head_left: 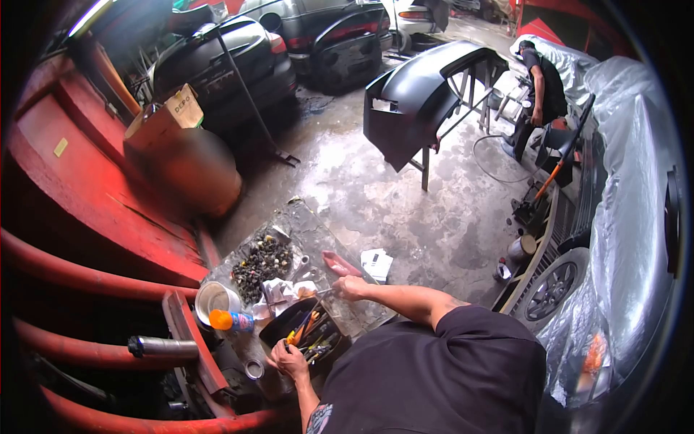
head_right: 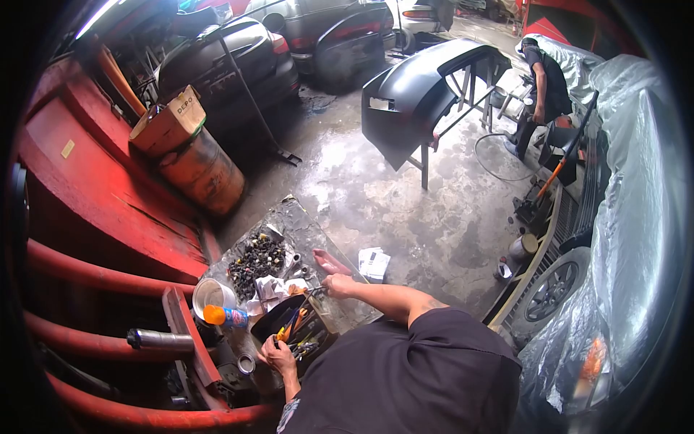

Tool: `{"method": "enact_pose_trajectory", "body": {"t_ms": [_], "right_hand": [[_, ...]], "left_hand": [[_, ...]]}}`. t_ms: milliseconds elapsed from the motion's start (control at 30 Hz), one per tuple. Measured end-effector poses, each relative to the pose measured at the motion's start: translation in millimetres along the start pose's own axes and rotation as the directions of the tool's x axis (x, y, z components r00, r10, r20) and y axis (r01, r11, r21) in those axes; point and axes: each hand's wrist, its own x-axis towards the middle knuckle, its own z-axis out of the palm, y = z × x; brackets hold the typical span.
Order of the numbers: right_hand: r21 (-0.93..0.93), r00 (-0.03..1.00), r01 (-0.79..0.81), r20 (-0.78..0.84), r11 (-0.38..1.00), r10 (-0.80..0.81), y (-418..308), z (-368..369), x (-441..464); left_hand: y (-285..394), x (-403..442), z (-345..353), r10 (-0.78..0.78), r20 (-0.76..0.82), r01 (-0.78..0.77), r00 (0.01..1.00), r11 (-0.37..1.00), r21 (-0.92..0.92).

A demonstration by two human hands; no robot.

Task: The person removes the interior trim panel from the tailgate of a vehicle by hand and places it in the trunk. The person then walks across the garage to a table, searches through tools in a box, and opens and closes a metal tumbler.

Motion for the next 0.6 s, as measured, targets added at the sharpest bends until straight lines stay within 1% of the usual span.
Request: {"method": "enact_pose_trajectory", "body": {"t_ms": [67,200,267,600], "right_hand": [[0.01,0.999,-0.038,0.005,0.999,0.038,-1.7,0.3,-0.9],[-0.038,0.998,-0.04,0.05,0.998,0.042,-1.0,0.8,0.9],[-0.028,1.0,-0.004,-0.009,1.0,0.003,-0.4,2.0,-0.7],[-0.021,1.0,-0.026,0.003,0.999,0.026,-2.4,0.0,-0.1]], "left_hand": [[1.3,0.7,-1.1,0.0,-0.002,0.0,1.0,1.0,-0.002],[1.5,0.4,-2.1,0.004,0.001,-0.004,1.0,1.0,-0.001],[2.3,0.6,-2.8,0.005,0.002,-0.005,1.0,1.0,0.002],[-1.3,0.6,0.4,0.005,-0.004,-0.005,1.0,1.0,0.013]]}}
